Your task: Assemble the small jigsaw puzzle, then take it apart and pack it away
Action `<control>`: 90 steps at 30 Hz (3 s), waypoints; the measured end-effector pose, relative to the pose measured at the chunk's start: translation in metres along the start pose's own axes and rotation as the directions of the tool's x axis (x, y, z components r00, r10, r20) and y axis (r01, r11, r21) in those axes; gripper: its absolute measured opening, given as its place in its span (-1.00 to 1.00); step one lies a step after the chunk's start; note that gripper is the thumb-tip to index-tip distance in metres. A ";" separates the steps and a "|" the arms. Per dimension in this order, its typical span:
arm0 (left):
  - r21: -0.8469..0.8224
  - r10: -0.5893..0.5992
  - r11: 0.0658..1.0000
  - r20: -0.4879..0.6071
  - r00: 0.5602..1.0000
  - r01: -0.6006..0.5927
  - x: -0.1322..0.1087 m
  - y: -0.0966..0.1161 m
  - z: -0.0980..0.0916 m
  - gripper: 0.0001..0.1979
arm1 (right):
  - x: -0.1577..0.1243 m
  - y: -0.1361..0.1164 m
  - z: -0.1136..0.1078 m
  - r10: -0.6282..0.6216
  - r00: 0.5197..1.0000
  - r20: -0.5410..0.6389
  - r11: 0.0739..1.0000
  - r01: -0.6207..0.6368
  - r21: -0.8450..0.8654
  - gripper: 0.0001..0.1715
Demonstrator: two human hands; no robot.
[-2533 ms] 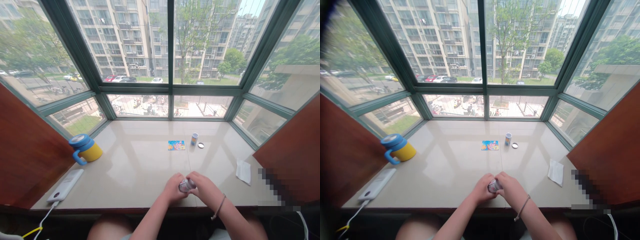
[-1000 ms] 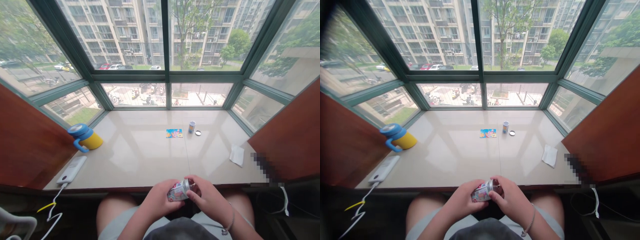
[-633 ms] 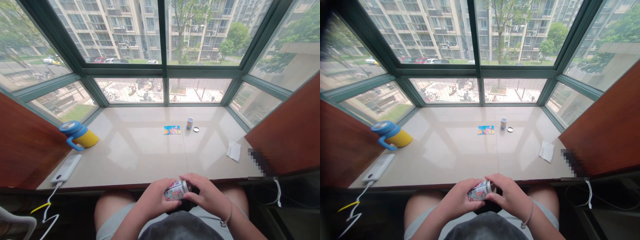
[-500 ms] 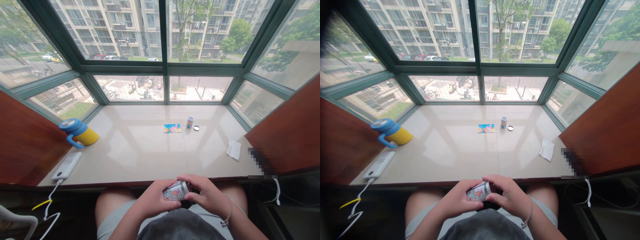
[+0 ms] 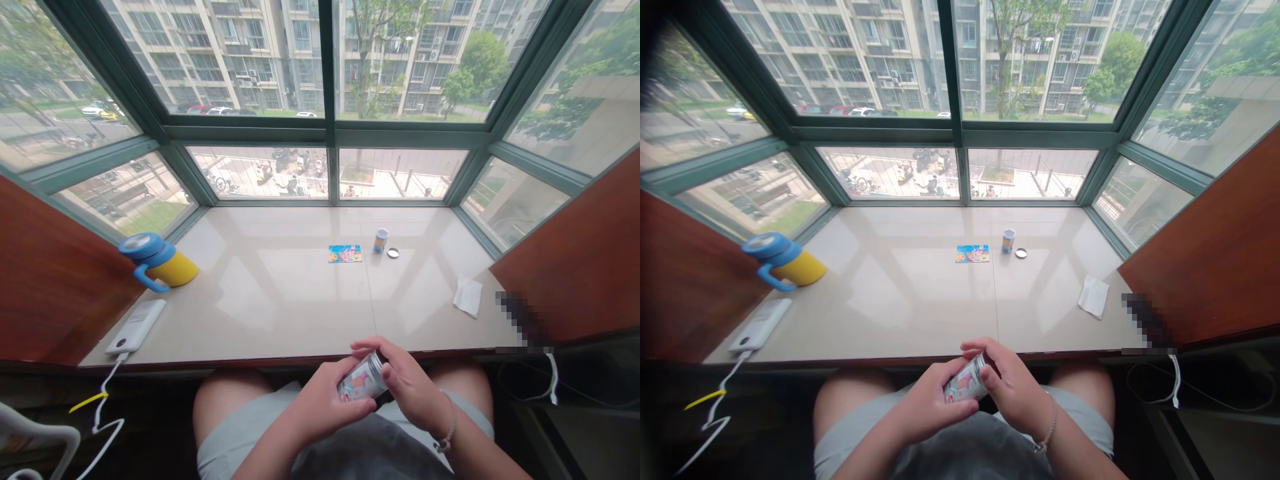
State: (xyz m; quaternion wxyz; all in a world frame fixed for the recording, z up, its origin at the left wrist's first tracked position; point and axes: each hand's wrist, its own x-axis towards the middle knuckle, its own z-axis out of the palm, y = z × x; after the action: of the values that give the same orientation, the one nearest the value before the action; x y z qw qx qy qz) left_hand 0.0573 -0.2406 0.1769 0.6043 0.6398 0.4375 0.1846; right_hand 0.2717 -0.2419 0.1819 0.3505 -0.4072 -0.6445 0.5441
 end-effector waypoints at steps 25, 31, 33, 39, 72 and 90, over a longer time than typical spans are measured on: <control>0.407 0.020 0.910 -0.219 0.975 0.072 -0.004 0.009 0.025 -0.54 | 0.002 0.017 0.023 0.154 0.947 -0.282 0.987 -0.134 0.092 -0.45; 0.499 0.103 0.865 -0.269 0.958 0.047 -0.003 -0.002 0.033 -0.46 | 0.002 0.024 0.027 0.228 0.909 -0.350 0.965 -0.163 0.205 -0.46; 0.379 0.045 0.925 -0.210 0.977 0.039 -0.003 0.004 0.027 -0.56 | -0.001 0.020 0.025 0.218 0.921 -0.322 0.967 -0.160 0.199 -0.46; -0.356 -0.112 0.907 0.310 0.944 0.224 -0.004 0.005 0.012 -0.51 | -0.017 -0.013 0.019 -0.015 0.983 -0.184 0.996 0.031 0.085 -0.57; -0.656 -0.014 0.737 0.228 0.974 0.164 -0.001 0.002 0.019 -0.47 | -0.004 0.026 0.004 0.078 0.986 -0.146 0.856 0.009 0.517 -0.30; -0.516 -0.007 0.846 0.238 0.971 0.133 -0.002 -0.001 0.025 -0.35 | -0.005 0.000 0.003 0.014 0.996 -0.090 0.971 0.007 0.239 -0.46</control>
State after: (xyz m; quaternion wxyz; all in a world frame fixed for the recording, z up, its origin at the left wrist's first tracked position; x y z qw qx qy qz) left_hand 0.0752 -0.2579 0.1720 0.8093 0.4490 0.3210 0.2011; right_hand 0.2713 -0.2473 0.1815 0.4249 -0.3876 -0.5570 0.5992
